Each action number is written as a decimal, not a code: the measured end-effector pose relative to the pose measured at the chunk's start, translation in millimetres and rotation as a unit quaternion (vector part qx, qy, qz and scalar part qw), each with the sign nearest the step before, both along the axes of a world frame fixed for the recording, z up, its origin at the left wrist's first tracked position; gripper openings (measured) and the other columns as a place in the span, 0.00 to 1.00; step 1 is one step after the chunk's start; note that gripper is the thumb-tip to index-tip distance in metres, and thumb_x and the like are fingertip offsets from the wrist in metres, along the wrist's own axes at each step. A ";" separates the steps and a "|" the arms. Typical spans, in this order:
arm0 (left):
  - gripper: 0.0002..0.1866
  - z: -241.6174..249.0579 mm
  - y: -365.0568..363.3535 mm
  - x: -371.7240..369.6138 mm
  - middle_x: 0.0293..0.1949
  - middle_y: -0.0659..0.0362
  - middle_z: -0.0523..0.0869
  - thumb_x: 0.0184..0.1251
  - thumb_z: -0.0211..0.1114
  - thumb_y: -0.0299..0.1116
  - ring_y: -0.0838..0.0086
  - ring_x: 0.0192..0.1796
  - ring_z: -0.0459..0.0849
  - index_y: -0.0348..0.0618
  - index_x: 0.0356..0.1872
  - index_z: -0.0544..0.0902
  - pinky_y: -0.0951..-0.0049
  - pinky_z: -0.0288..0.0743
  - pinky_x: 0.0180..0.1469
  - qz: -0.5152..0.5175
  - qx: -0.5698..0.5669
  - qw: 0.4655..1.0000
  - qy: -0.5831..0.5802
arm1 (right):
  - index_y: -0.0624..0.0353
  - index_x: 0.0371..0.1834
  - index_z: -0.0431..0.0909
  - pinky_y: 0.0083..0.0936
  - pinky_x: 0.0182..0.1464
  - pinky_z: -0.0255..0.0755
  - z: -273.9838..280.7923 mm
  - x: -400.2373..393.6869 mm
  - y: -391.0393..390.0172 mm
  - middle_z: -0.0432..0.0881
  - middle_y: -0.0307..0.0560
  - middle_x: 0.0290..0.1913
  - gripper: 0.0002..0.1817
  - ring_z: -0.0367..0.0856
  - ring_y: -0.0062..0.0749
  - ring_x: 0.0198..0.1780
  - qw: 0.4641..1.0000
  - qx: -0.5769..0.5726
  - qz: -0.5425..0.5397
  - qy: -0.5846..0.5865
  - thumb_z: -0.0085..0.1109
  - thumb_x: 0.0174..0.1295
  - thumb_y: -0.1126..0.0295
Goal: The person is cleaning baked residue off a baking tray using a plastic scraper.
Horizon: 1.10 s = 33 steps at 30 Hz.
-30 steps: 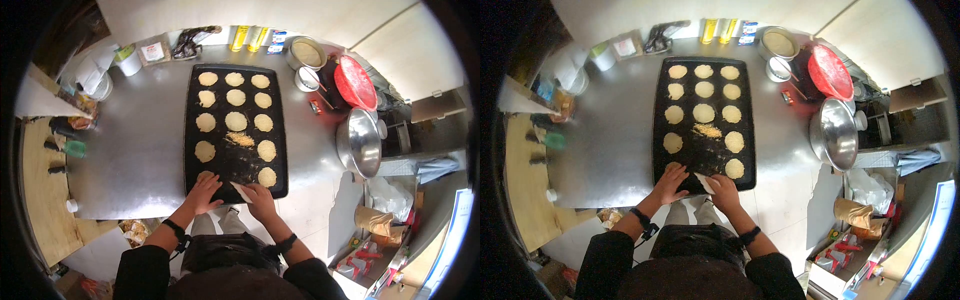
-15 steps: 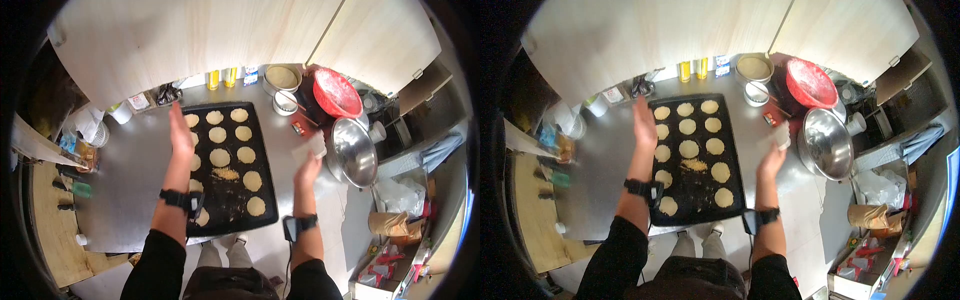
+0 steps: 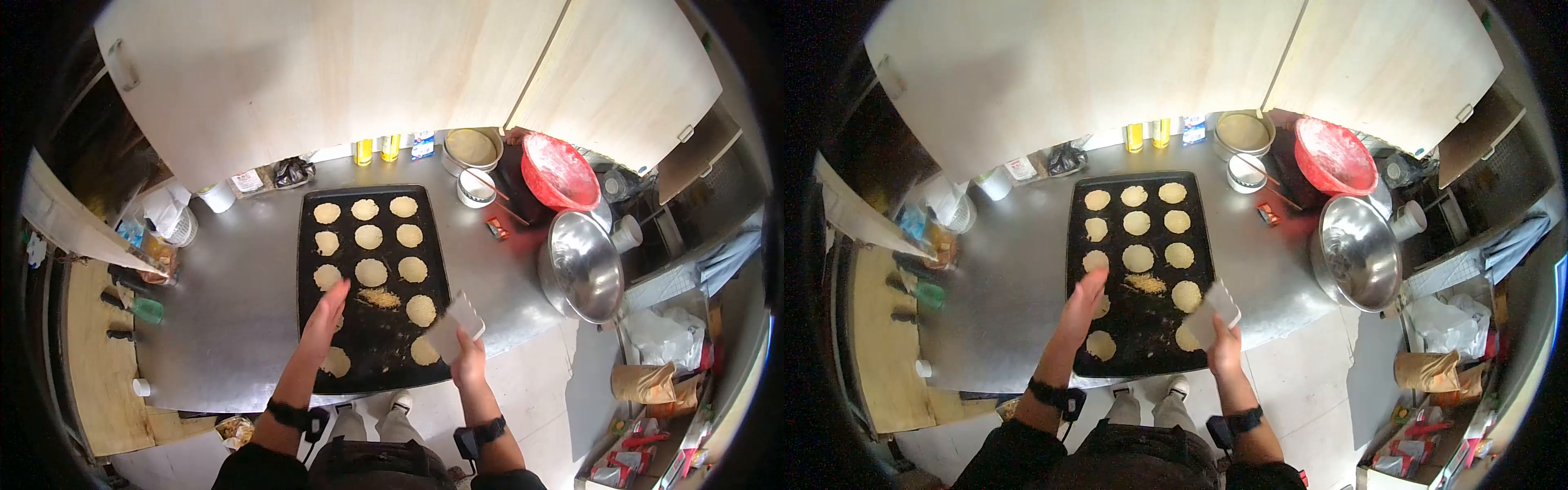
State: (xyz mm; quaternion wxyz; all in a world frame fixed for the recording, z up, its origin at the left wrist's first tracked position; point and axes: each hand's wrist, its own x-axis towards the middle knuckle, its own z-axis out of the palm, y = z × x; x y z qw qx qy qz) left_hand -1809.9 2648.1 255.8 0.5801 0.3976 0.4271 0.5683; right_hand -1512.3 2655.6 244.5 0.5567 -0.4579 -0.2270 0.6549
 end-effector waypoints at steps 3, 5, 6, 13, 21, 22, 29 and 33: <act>0.30 -32.1 -71.0 -28.9 0.65 0.51 0.74 0.78 0.48 0.52 0.65 0.68 0.71 0.37 0.68 0.68 0.62 0.59 0.72 0.039 -0.155 0.986 0.043 | 0.68 0.66 0.64 0.40 0.60 0.73 -26.6 39.7 -41.9 0.76 0.55 0.59 0.23 0.78 0.46 0.58 0.996 -0.084 -0.036 -0.001 0.50 0.69 0.74; 0.23 -43.7 -113.6 -40.4 0.58 0.53 0.80 0.77 0.52 0.45 0.67 0.61 0.78 0.37 0.61 0.74 0.65 0.67 0.67 0.087 -0.207 0.973 0.057 | 0.69 0.65 0.64 0.41 0.60 0.74 -34.3 59.6 -68.9 0.76 0.56 0.58 0.23 0.78 0.47 0.58 0.994 -0.105 -0.042 -0.005 0.50 0.68 0.74; 0.21 -55.6 -133.8 -48.4 0.56 0.53 0.81 0.77 0.53 0.42 0.68 0.58 0.79 0.37 0.59 0.75 0.66 0.68 0.65 0.103 -0.212 0.969 0.076 | 0.70 0.65 0.64 0.41 0.59 0.74 -37.9 66.1 -79.3 0.76 0.57 0.58 0.23 0.78 0.48 0.57 0.992 -0.114 -0.046 -0.009 0.50 0.68 0.74; 0.13 -103.6 -179.8 -75.0 0.48 0.56 0.85 0.74 0.56 0.32 0.69 0.51 0.82 0.39 0.54 0.78 0.70 0.72 0.58 0.136 -0.163 0.964 0.157 | 0.69 0.63 0.67 0.37 0.58 0.74 -41.0 61.9 -91.8 0.78 0.54 0.56 0.22 0.79 0.42 0.55 0.992 -0.080 -0.019 -0.101 0.52 0.65 0.76; 0.12 -47.6 -157.5 -67.5 0.46 0.54 0.85 0.70 0.59 0.31 0.68 0.49 0.83 0.39 0.51 0.80 0.68 0.75 0.55 0.101 -0.118 0.915 0.372 | 0.69 0.60 0.71 0.34 0.58 0.73 -17.1 37.8 -80.8 0.81 0.51 0.52 0.21 0.80 0.38 0.53 0.990 -0.104 0.030 -0.087 0.53 0.63 0.76; 0.12 -52.4 -158.8 -70.2 0.46 0.53 0.85 0.70 0.59 0.31 0.68 0.49 0.83 0.39 0.51 0.80 0.68 0.75 0.55 0.101 -0.109 0.919 0.365 | 0.69 0.60 0.71 0.34 0.58 0.73 -20.5 38.9 -82.9 0.81 0.51 0.52 0.21 0.80 0.38 0.52 0.992 -0.094 0.035 -0.080 0.53 0.63 0.76; 0.12 -66.4 -155.8 -87.2 0.47 0.50 0.84 0.69 0.59 0.33 0.62 0.51 0.83 0.38 0.49 0.81 0.65 0.75 0.55 0.055 -0.115 0.902 0.412 | 0.70 0.59 0.71 0.36 0.58 0.73 -34.3 47.3 -110.5 0.80 0.54 0.53 0.20 0.80 0.40 0.53 0.991 -0.117 -0.031 -0.062 0.50 0.64 0.76; 0.13 -61.9 -146.1 -87.8 0.48 0.49 0.83 0.68 0.60 0.33 0.57 0.53 0.81 0.39 0.49 0.80 0.61 0.72 0.58 0.038 -0.054 0.868 0.493 | 0.70 0.59 0.70 0.37 0.58 0.73 -35.5 45.9 -123.0 0.80 0.53 0.53 0.19 0.79 0.42 0.54 0.989 -0.128 -0.060 -0.047 0.50 0.65 0.75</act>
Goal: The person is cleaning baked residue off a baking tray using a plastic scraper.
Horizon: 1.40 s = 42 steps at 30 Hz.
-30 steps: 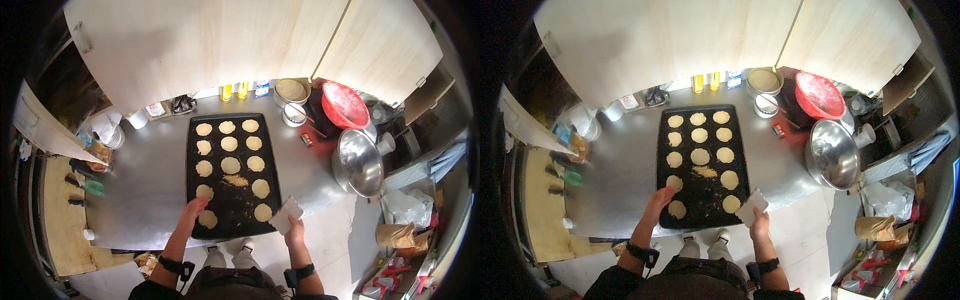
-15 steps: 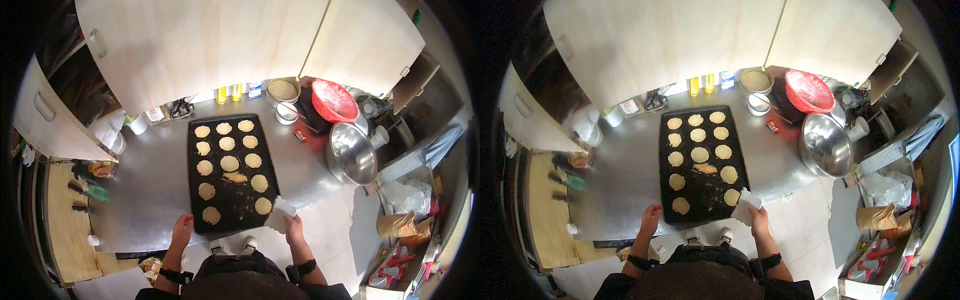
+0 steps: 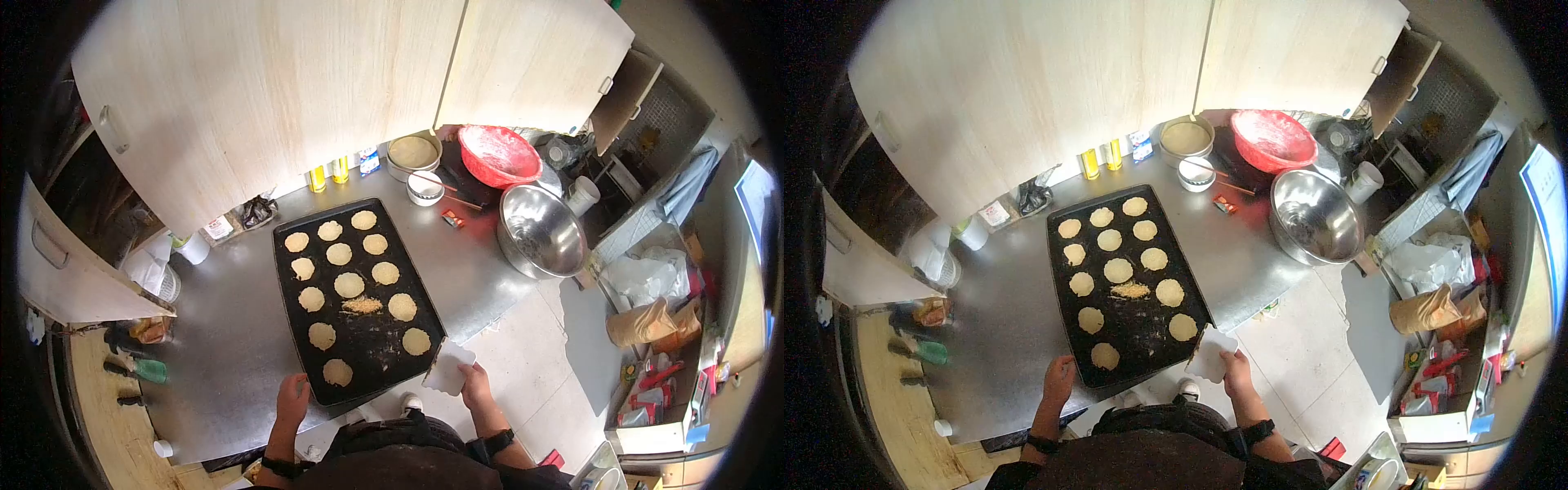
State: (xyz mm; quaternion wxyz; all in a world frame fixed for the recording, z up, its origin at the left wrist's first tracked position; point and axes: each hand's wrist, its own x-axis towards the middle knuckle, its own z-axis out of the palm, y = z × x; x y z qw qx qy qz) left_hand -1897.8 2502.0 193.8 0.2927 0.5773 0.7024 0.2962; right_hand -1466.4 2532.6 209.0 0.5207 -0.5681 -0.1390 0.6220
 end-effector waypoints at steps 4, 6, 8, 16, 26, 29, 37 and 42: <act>0.19 -5.0 16.6 2.4 0.56 0.48 0.80 0.73 0.57 0.39 0.58 0.61 0.76 0.37 0.56 0.78 0.60 0.67 0.65 -0.022 0.003 1.000 0.001 | 0.69 0.60 0.69 0.38 0.61 0.72 1.9 -0.6 -8.2 0.79 0.54 0.54 0.20 0.79 0.43 0.56 0.998 -0.042 -0.056 0.001 0.50 0.66 0.73; 0.23 -0.9 40.5 4.4 0.62 0.48 0.72 0.75 0.51 0.43 0.60 0.67 0.69 0.36 0.62 0.70 0.61 0.59 0.69 -0.005 0.063 0.989 -0.133 | 0.69 0.61 0.68 0.39 0.63 0.70 -12.2 11.8 -10.9 0.78 0.55 0.57 0.20 0.77 0.44 0.58 0.992 0.020 -0.121 0.027 0.50 0.67 0.72; 0.28 25.2 86.3 12.7 0.68 0.48 0.64 0.77 0.45 0.47 0.62 0.72 0.61 0.36 0.67 0.62 0.61 0.51 0.73 0.015 0.117 0.958 -0.262 | 0.69 0.64 0.66 0.41 0.68 0.65 -23.5 30.1 -0.4 0.75 0.56 0.61 0.21 0.74 0.46 0.63 0.983 0.080 -0.161 0.046 0.46 0.68 0.73; 0.39 198.0 269.8 161.7 0.79 0.53 0.43 0.78 0.32 0.58 0.67 0.81 0.38 0.38 0.77 0.44 0.64 0.30 0.79 -0.025 0.337 0.828 -0.447 | 0.63 0.64 0.67 0.30 0.56 0.71 165.9 -72.1 212.6 0.76 0.48 0.58 0.19 0.76 0.31 0.56 0.897 0.319 0.080 -0.296 0.44 0.71 0.74; 0.52 192.1 207.9 166.4 0.80 0.53 0.41 0.67 0.27 0.75 0.69 0.81 0.35 0.38 0.77 0.44 0.67 0.28 0.79 -0.048 0.172 0.602 -0.778 | 0.62 0.66 0.65 0.35 0.65 0.70 158.7 -87.1 158.0 0.75 0.49 0.63 0.20 0.76 0.36 0.62 0.964 0.215 0.082 0.135 0.45 0.71 0.79; 0.51 204.9 187.8 159.4 0.79 0.52 0.43 0.68 0.28 0.74 0.67 0.81 0.39 0.37 0.77 0.45 0.66 0.32 0.79 -0.063 0.151 0.499 -0.851 | 0.61 0.65 0.66 0.40 0.64 0.72 178.2 -84.4 143.6 0.76 0.51 0.61 0.21 0.77 0.41 0.62 0.959 0.192 0.079 0.193 0.44 0.69 0.80; 0.49 256.1 142.3 153.0 0.79 0.49 0.46 0.70 0.26 0.71 0.64 0.81 0.41 0.37 0.77 0.47 0.62 0.35 0.79 -0.071 0.133 0.501 -0.852 | 0.64 0.67 0.63 0.41 0.65 0.72 214.9 -84.3 98.7 0.75 0.54 0.62 0.23 0.76 0.42 0.63 0.948 0.190 0.101 0.234 0.45 0.68 0.80; 0.49 275.3 116.8 152.5 0.79 0.50 0.43 0.69 0.24 0.72 0.61 0.81 0.39 0.42 0.78 0.41 0.56 0.33 0.79 -0.100 0.139 0.502 -0.848 | 0.67 0.68 0.62 0.42 0.64 0.74 230.7 -84.8 77.5 0.74 0.57 0.63 0.25 0.76 0.44 0.64 0.950 0.194 0.109 0.220 0.45 0.66 0.79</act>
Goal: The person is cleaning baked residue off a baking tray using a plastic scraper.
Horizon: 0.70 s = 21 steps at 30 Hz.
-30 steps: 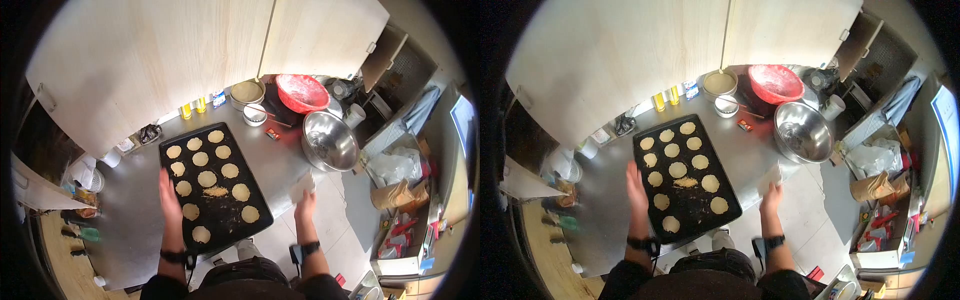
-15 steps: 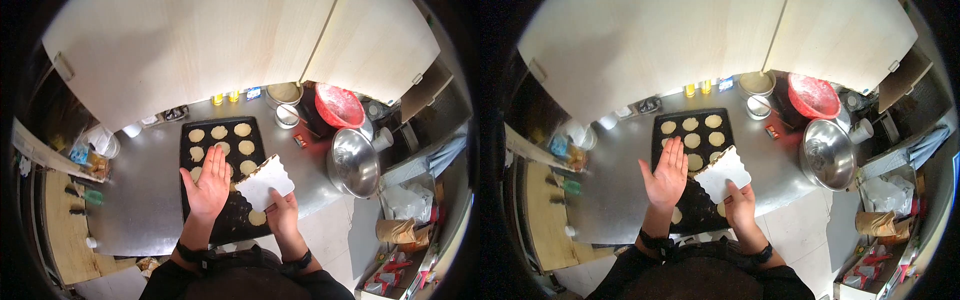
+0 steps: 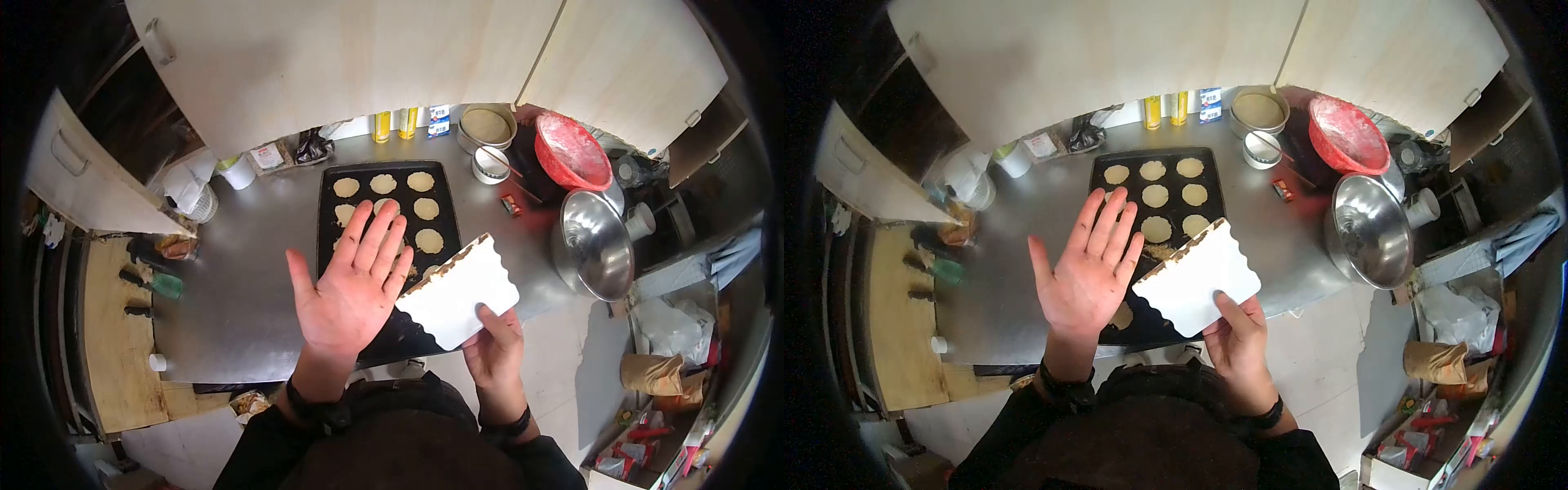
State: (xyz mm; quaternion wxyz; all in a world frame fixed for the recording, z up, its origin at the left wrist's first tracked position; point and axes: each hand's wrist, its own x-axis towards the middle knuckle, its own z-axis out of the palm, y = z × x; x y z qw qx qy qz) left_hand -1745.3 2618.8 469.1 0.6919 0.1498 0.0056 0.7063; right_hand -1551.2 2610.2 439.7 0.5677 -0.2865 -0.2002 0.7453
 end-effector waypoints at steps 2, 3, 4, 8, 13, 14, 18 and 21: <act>0.49 3.9 -7.8 -1.2 0.79 0.50 0.42 0.69 0.25 0.73 0.60 0.81 0.38 0.43 0.78 0.41 0.56 0.32 0.79 -0.005 0.013 1.000 -0.001 | 0.66 0.67 0.62 0.43 0.65 0.73 0.7 -0.3 -6.3 0.74 0.56 0.63 0.23 0.76 0.44 0.63 1.000 0.011 -0.003 0.018 0.44 0.68 0.79; 0.49 5.5 -11.7 -1.5 0.79 0.50 0.41 0.68 0.25 0.73 0.60 0.81 0.38 0.43 0.78 0.40 0.56 0.31 0.79 -0.008 0.019 1.000 -0.002 | 0.66 0.67 0.62 0.44 0.65 0.72 1.0 -0.4 -9.5 0.74 0.56 0.63 0.23 0.76 0.44 0.63 1.000 0.017 -0.005 0.026 0.44 0.68 0.80; 0.49 7.1 -15.1 -1.9 0.79 0.50 0.41 0.68 0.25 0.73 0.60 0.81 0.37 0.44 0.78 0.40 0.55 0.31 0.79 -0.011 0.024 1.000 -0.001 | 0.66 0.68 0.61 0.44 0.65 0.73 2.5 -0.7 -12.2 0.73 0.56 0.64 0.24 0.76 0.45 0.64 1.000 0.017 -0.005 0.019 0.45 0.67 0.79; 0.49 10.2 -24.9 -4.8 0.80 0.51 0.37 0.68 0.25 0.74 0.60 0.81 0.34 0.45 0.78 0.38 0.55 0.29 0.79 -0.025 0.061 0.998 0.019 | 0.65 0.70 0.58 0.45 0.66 0.72 8.1 -1.2 -20.1 0.71 0.56 0.66 0.28 0.74 0.46 0.65 1.000 0.026 0.000 0.002 0.47 0.66 0.78; 0.50 10.3 -31.6 -7.4 0.80 0.52 0.33 0.67 0.26 0.74 0.61 0.81 0.31 0.44 0.78 0.35 0.56 0.27 0.79 -0.045 0.107 0.992 0.056 | 0.66 0.70 0.59 0.45 0.66 0.72 11.8 -2.5 -26.3 0.72 0.57 0.65 0.28 0.74 0.46 0.65 0.999 0.051 -0.013 -0.014 0.48 0.65 0.77; 0.50 10.6 -32.8 -7.5 0.80 0.52 0.33 0.67 0.26 0.74 0.60 0.81 0.31 0.44 0.78 0.35 0.56 0.27 0.79 -0.046 0.112 0.991 0.059 | 0.66 0.70 0.59 0.44 0.66 0.72 13.3 -2.5 -27.1 0.72 0.57 0.65 0.28 0.74 0.46 0.65 0.998 0.056 -0.013 -0.013 0.48 0.65 0.77; 0.51 12.5 -35.5 -5.8 0.79 0.52 0.33 0.67 0.27 0.75 0.60 0.81 0.31 0.42 0.78 0.36 0.56 0.27 0.79 -0.041 0.128 0.989 0.068 | 0.67 0.69 0.60 0.42 0.66 0.72 19.4 -1.2 -29.3 0.73 0.57 0.64 0.28 0.75 0.45 0.65 0.997 0.066 -0.022 -0.018 0.49 0.65 0.77; 0.51 12.6 -35.7 -5.3 0.79 0.51 0.34 0.67 0.27 0.74 0.59 0.81 0.31 0.41 0.78 0.37 0.56 0.27 0.79 -0.030 0.126 0.989 0.070 | 0.68 0.69 0.60 0.42 0.66 0.72 22.5 0.0 -30.6 0.73 0.57 0.64 0.27 0.75 0.45 0.64 0.997 0.067 -0.015 -0.022 0.49 0.65 0.77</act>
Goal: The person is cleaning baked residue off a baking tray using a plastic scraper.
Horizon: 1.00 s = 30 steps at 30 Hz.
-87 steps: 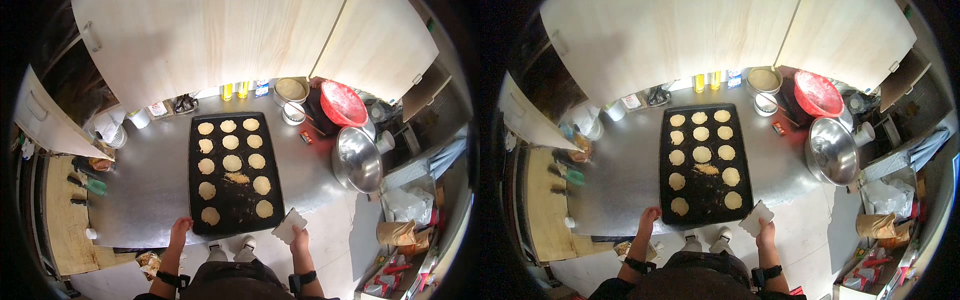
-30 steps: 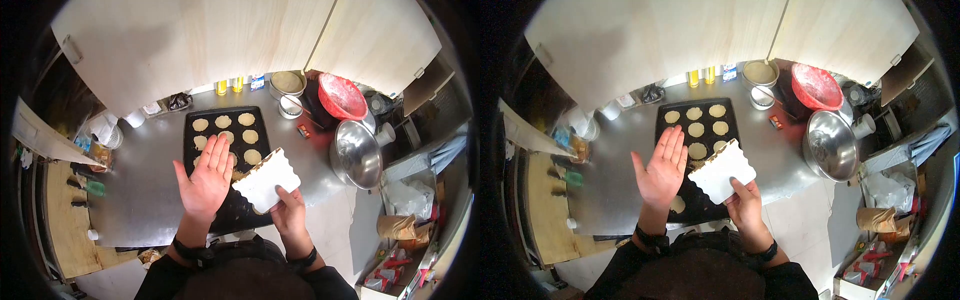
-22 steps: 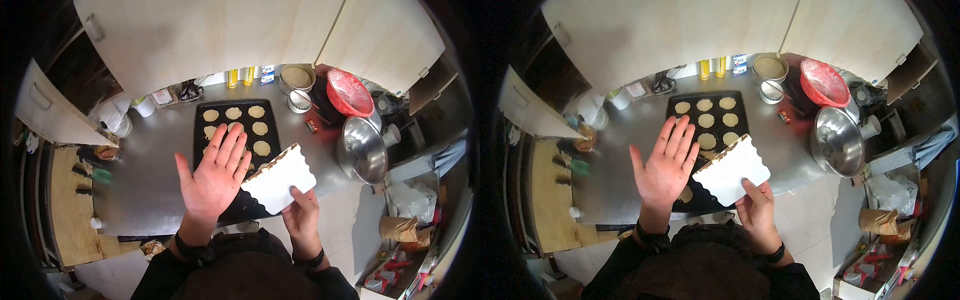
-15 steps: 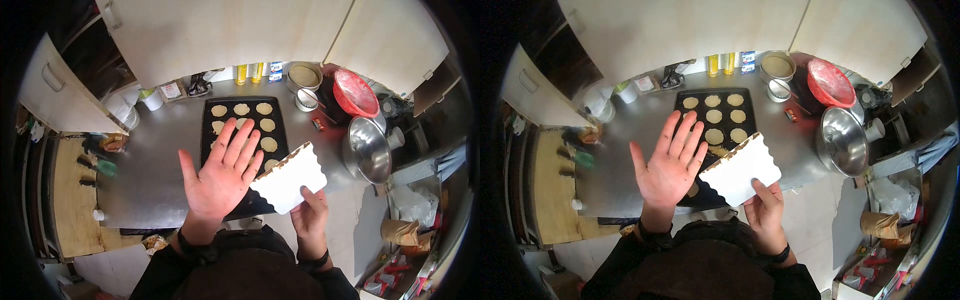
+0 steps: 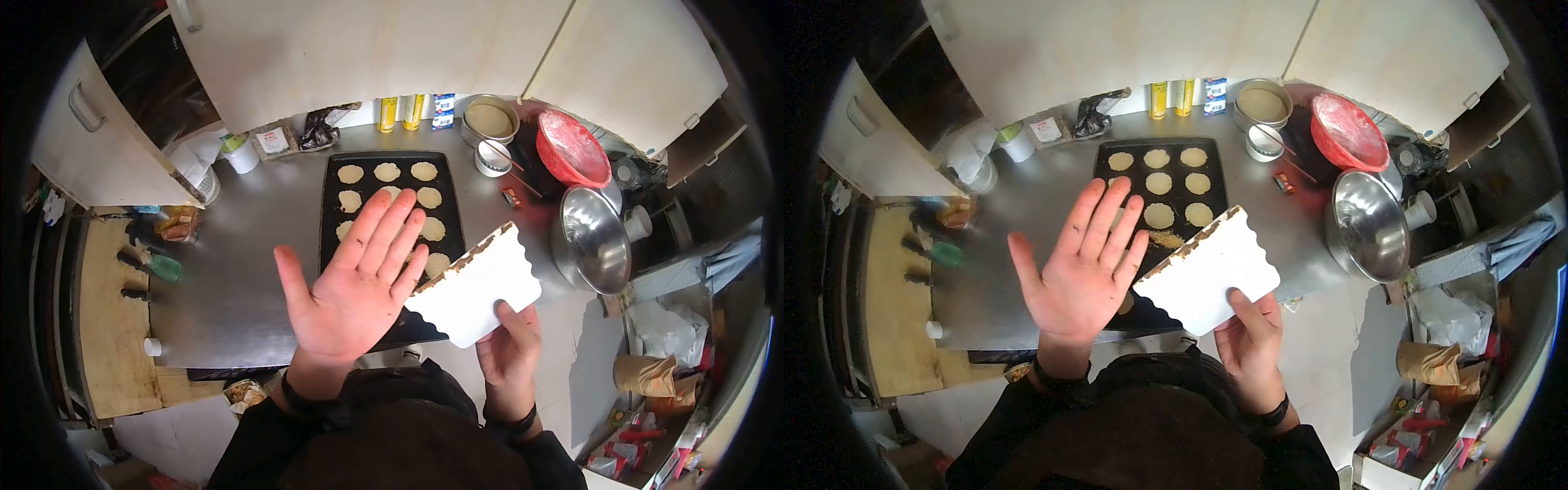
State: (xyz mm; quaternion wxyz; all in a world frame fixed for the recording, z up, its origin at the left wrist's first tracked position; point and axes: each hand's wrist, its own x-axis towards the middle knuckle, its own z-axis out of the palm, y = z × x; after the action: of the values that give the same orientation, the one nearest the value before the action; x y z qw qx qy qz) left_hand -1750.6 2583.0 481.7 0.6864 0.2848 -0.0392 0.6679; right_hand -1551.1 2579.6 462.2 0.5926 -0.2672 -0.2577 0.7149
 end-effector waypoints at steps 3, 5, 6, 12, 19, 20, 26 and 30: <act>0.51 -2.2 -0.1 0.1 0.79 0.49 0.36 0.68 0.28 0.74 0.58 0.81 0.33 0.40 0.77 0.38 0.55 0.28 0.79 0.015 -0.018 1.000 -0.007 | 0.68 0.68 0.61 0.42 0.67 0.71 -4.3 0.6 0.6 0.74 0.57 0.63 0.27 0.76 0.45 0.64 1.000 -0.007 0.007 0.000 0.49 0.65 0.77; 0.50 -8.6 0.2 -3.6 0.79 0.48 0.37 0.69 0.31 0.73 0.58 0.81 0.35 0.39 0.77 0.39 0.55 0.31 0.79 0.015 -0.010 1.000 0.019 | 0.67 0.68 0.62 0.42 0.66 0.72 -7.3 2.0 1.4 0.75 0.57 0.62 0.25 0.76 0.44 0.63 1.000 -0.014 0.016 0.000 0.49 0.66 0.77; 0.50 -14.1 0.6 -7.1 0.79 0.48 0.38 0.69 0.32 0.72 0.58 0.81 0.36 0.39 0.77 0.40 0.55 0.33 0.79 0.015 -0.005 0.999 0.032 | 0.67 0.67 0.63 0.42 0.66 0.72 -9.3 2.9 2.7 0.75 0.56 0.62 0.25 0.77 0.44 0.63 1.000 -0.017 0.021 0.000 0.49 0.66 0.77; 0.16 -134.8 -10.1 -56.7 0.61 0.46 0.79 0.74 0.53 0.31 0.53 0.66 0.75 0.34 0.56 0.78 0.53 0.64 0.70 0.044 -0.174 0.961 0.211 | 0.65 0.63 0.70 0.30 0.55 0.76 -96.5 54.4 21.4 0.81 0.52 0.53 0.21 0.80 0.33 0.53 0.912 -0.020 0.131 -0.387 0.51 0.66 0.79; 0.20 -202.8 -73.1 -101.4 0.59 0.48 0.81 0.76 0.54 0.40 0.59 0.63 0.77 0.36 0.58 0.78 0.60 0.66 0.68 0.116 -0.370 0.887 0.249 | 0.71 0.62 0.68 0.31 0.56 0.75 -141.3 91.8 3.3 0.80 0.52 0.52 0.20 0.80 0.34 0.52 0.942 -0.132 0.063 -0.303 0.50 0.66 0.78; 0.21 -200.8 -75.3 -98.6 0.59 0.48 0.80 0.77 0.52 0.42 0.59 0.64 0.77 0.36 0.58 0.78 0.60 0.66 0.68 0.112 -0.363 0.884 0.272 | 0.69 0.62 0.68 0.31 0.57 0.75 -125.9 82.8 2.9 0.79 0.52 0.54 0.20 0.80 0.34 0.54 0.963 -0.154 0.031 -0.221 0.50 0.67 0.79; 0.34 -141.3 -55.3 -70.6 0.61 0.47 0.79 0.78 0.36 0.58 0.59 0.65 0.75 0.38 0.62 0.76 0.60 0.65 0.68 0.065 -0.285 0.911 0.291 | 0.71 0.61 0.71 0.32 0.59 0.75 -44.9 50.6 -0.3 0.81 0.54 0.55 0.20 0.82 0.36 0.55 0.989 -0.040 0.012 -0.140 0.48 0.65 0.80; 0.41 -103.1 -42.9 -50.9 0.64 0.45 0.76 0.76 0.30 0.64 0.55 0.68 0.73 0.36 0.66 0.70 0.56 0.63 0.69 0.020 -0.223 0.956 0.188 | 0.68 0.64 0.68 0.27 0.56 0.75 -0.9 33.4 -14.0 0.80 0.50 0.55 0.20 0.81 0.30 0.54 0.980 0.051 -0.002 -0.190 0.50 0.70 0.78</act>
State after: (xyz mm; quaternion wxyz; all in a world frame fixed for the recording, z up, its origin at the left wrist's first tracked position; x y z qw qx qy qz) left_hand -1801.5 2540.1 378.5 0.7141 0.2450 0.2463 0.6078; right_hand -1517.8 2565.6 461.3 0.5467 -0.3682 -0.4014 0.6359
